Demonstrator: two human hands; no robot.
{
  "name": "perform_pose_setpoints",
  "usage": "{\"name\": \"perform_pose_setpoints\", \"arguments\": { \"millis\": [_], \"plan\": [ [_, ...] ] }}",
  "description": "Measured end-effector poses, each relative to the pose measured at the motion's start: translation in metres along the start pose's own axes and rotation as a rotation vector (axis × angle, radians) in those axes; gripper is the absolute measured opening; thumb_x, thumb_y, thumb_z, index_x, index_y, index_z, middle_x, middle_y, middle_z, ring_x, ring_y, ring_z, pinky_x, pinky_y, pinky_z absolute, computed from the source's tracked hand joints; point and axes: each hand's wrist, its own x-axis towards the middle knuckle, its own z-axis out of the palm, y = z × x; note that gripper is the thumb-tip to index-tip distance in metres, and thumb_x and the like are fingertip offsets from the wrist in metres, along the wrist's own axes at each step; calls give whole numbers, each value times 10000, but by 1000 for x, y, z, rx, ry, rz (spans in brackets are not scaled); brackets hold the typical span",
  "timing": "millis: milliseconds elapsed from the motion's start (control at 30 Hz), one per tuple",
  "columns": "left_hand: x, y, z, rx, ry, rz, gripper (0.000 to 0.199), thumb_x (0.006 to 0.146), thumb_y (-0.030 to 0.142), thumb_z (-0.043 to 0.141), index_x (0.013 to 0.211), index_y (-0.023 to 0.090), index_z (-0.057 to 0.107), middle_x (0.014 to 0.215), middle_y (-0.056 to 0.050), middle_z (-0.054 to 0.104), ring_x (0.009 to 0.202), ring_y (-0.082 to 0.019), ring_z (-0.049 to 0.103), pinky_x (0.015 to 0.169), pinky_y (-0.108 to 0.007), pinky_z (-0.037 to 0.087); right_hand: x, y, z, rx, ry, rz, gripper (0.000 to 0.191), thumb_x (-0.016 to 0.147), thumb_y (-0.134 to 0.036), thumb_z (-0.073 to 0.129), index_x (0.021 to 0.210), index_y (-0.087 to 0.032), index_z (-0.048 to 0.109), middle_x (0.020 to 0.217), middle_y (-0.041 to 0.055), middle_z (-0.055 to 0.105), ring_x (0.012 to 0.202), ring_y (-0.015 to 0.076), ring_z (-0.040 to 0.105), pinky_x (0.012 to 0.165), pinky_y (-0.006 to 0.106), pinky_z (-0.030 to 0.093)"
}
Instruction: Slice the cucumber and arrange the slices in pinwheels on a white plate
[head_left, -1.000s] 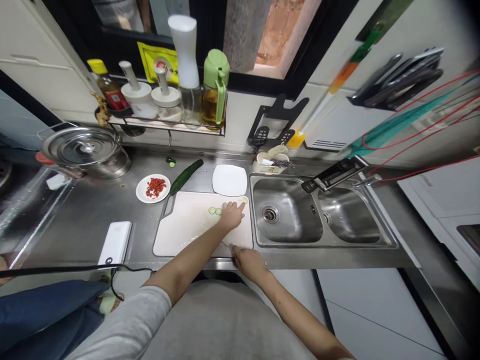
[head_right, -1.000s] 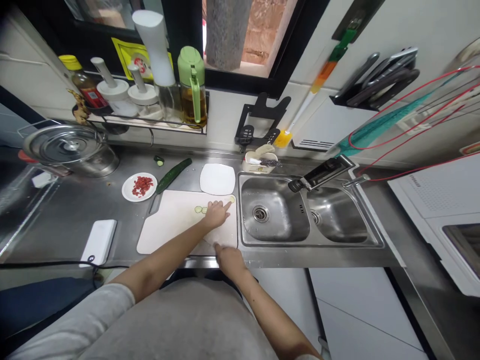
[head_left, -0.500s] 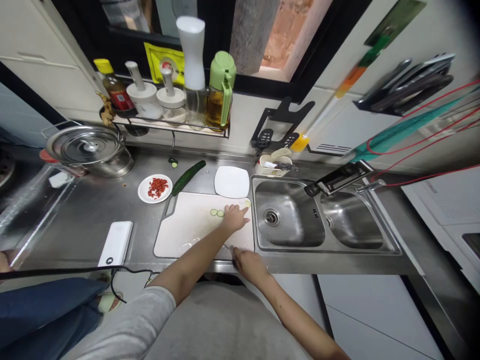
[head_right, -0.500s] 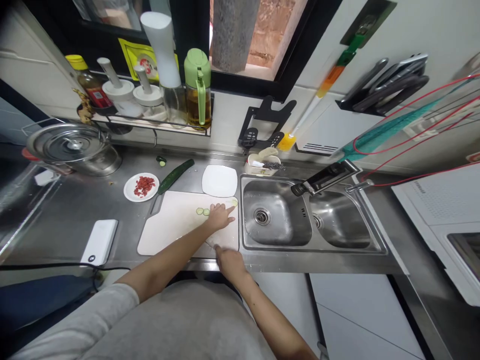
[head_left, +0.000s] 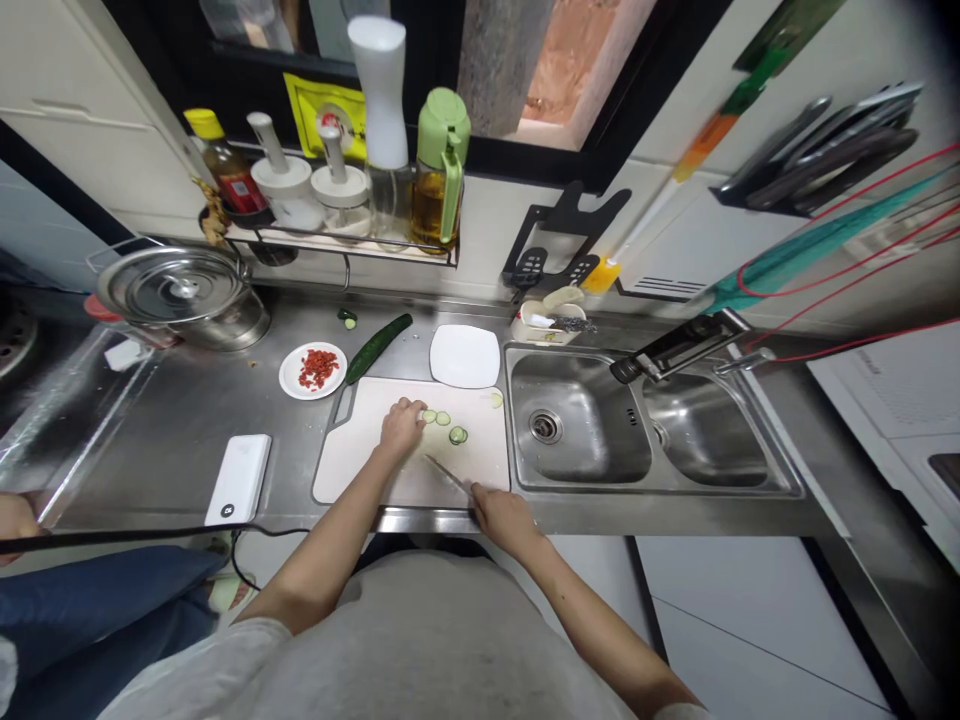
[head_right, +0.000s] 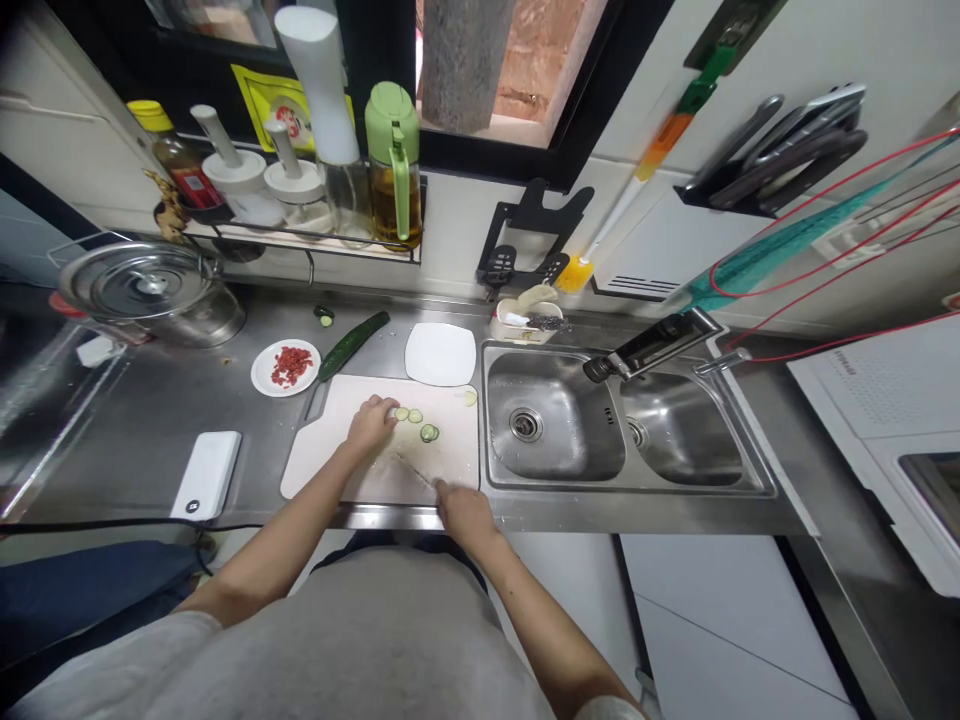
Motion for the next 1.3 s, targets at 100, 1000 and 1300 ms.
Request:
{"name": "perform_pose_setpoints", "arguments": {
  "millis": [100,1000,1300],
  "plan": [
    [-4,-3,8,-38,33,23,261,839,245,548,1092,254,610,1082,-74,555,1067,-233,517,905,-323,410,0,-2,-1,12,-4,2,337,941,-234,359,1240,-192,507,948,126,709,920,246,668,716,290,421],
    [-42,-34,18,-194,144,-77,286,799,228,566,1062,235,679,915,-36,646,905,-187,573,857,-299,440,24,-26,-7,75,-8,62,252,975,-247,299,1152,-187,469,939,113,686,868,223,661,694,291,412],
    [-40,-33,21,-211,160,-100,267,796,220,581,1039,252,686,957,-26,651,954,-198,565,894,-310,430,37,-31,-10,80,-12,32,261,961,-230,304,1154,-174,472,922,118,686,881,236,659,695,303,419]
  ]
}}
